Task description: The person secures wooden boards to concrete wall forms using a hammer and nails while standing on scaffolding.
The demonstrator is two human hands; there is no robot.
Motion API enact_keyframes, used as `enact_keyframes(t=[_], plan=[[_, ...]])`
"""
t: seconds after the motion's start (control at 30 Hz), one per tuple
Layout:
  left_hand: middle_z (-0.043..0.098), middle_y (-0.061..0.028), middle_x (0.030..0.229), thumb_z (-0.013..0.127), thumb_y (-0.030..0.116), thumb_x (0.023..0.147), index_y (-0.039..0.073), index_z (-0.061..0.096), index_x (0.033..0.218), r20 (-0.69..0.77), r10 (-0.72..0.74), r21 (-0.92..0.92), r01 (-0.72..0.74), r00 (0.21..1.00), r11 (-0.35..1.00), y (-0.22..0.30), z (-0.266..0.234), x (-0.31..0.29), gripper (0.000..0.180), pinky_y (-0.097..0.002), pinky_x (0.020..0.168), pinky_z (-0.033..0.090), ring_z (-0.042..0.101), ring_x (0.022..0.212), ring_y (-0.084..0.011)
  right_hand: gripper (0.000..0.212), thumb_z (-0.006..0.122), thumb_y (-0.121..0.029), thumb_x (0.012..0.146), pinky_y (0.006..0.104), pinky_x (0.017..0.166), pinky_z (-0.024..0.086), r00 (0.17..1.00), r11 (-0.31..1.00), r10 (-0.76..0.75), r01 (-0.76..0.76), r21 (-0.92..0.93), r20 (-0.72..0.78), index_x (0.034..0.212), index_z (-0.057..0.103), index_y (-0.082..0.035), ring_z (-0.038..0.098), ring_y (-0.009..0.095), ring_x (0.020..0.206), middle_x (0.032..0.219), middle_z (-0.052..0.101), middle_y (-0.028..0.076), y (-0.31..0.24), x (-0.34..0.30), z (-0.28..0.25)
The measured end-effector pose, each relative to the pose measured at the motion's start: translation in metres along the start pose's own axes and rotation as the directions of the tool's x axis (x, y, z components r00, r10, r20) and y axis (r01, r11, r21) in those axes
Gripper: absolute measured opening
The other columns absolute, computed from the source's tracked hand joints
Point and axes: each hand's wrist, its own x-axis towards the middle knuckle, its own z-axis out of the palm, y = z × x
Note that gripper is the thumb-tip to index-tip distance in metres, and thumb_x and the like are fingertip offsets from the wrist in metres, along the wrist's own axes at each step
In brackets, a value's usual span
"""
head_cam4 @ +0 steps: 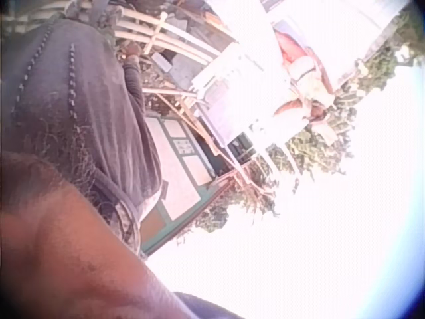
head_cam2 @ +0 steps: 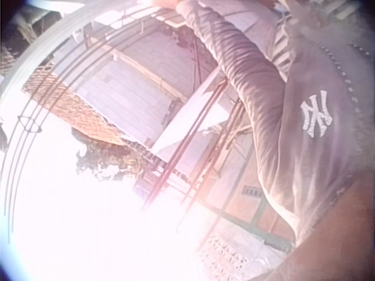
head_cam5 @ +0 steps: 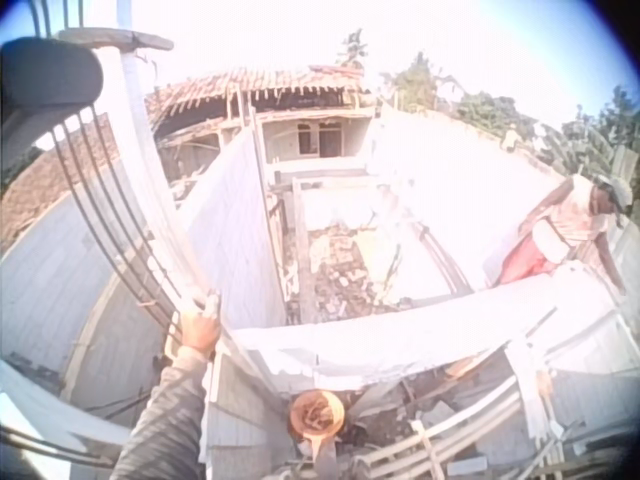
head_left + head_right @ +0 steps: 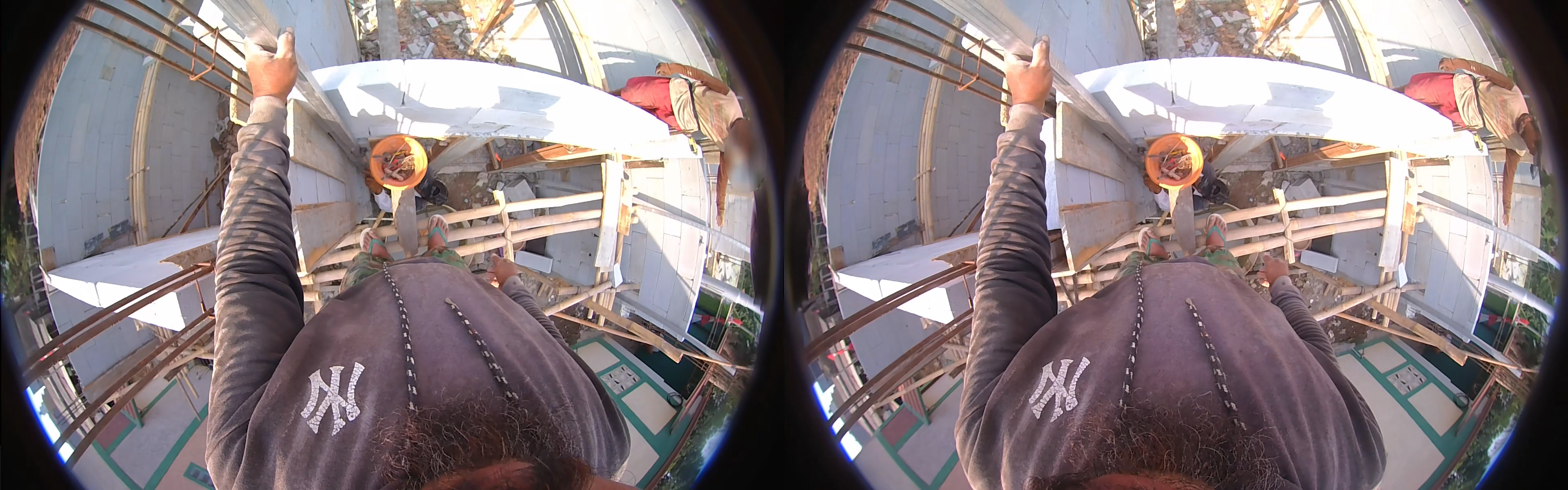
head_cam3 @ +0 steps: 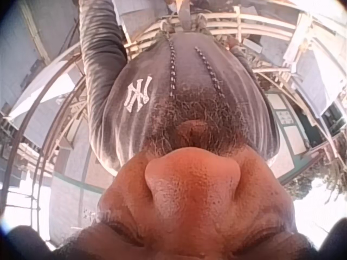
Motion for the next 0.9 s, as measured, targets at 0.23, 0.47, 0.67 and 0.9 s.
enact_keyframes(t=[0.23, 0.47, 0.67, 0.9], plan=[[0.068, -0.0189, 0.098, 0.075, 0.019, 0.093, -0.005, 0.062, 0.102, 0.018, -0.044, 0.059, 0.042, 0.999, 0.997, 0.003, -0.002, 0.000, 0.029, -0.0388, 0.083, 0.053, 0.067, 0.087, -0.0277, 0.028, 0.050, -0.027, 0.105, 0.0483, 0.066, 0.059, 0.998, 0.895, 0.050, -0.032, 0.445, -0.028, 0.118, 0.068, -0.010, 0.074, 0.033, 0.079, 0.093, 0.074, 0.017, -0.035, -0.006, -0.022], [0.068, -0.0185, 0.097, 0.077, 0.022, 0.092, -0.004, 0.062, 0.101, -0.013, -0.066, 0.093, 0.067, 0.998, 0.993, 0.006, -0.002, -0.003, 0.031, -0.0389, 0.081, 0.053, 0.067, 0.087, -0.0277, 0.028, 0.055, -0.033, 0.103, 0.0437, 0.050, 0.051, 0.930, 0.027, 0.023, -0.368, 0.929, 0.367, 0.113, 0.065, -0.009, 0.065, 0.026, 0.061, 0.078, 0.065, 0.011, -0.018, 0.002, -0.013], [0.069, -0.0183, 0.095, 0.076, 0.022, 0.092, -0.006, 0.060, 0.102, -0.012, -0.074, 0.058, 0.075, 0.997, 0.996, 0.004, -0.002, -0.002, 0.034, -0.0394, 0.081, 0.053, 0.067, 0.085, -0.0287, 0.026, 0.058, -0.034, 0.102, 0.0402, 0.041, 0.044, 0.996, 0.408, 0.009, -0.082, 0.909, 0.086, 0.105, 0.063, -0.009, 0.057, 0.022, 0.050, 0.069, 0.057, 0.007, 0.012, 0.029, 0.048], [0.068, -0.0190, 0.095, 0.076, 0.022, 0.092, -0.006, 0.059, 0.104, 0.019, -0.079, 0.097, 0.076, 0.997, 0.992, 0.001, -0.003, -0.001, 0.035, -0.0397, 0.082, 0.053, 0.067, 0.087, -0.0302, 0.031, 0.056, -0.037, 0.103, 0.0455, 0.048, 0.052, 0.949, 0.955, -0.099, 0.176, 0.241, -0.300, 0.109, 0.064, -0.008, 0.066, 0.027, 0.059, 0.074, 0.064, 0.009, -0.006, 0.028, 0.036]])
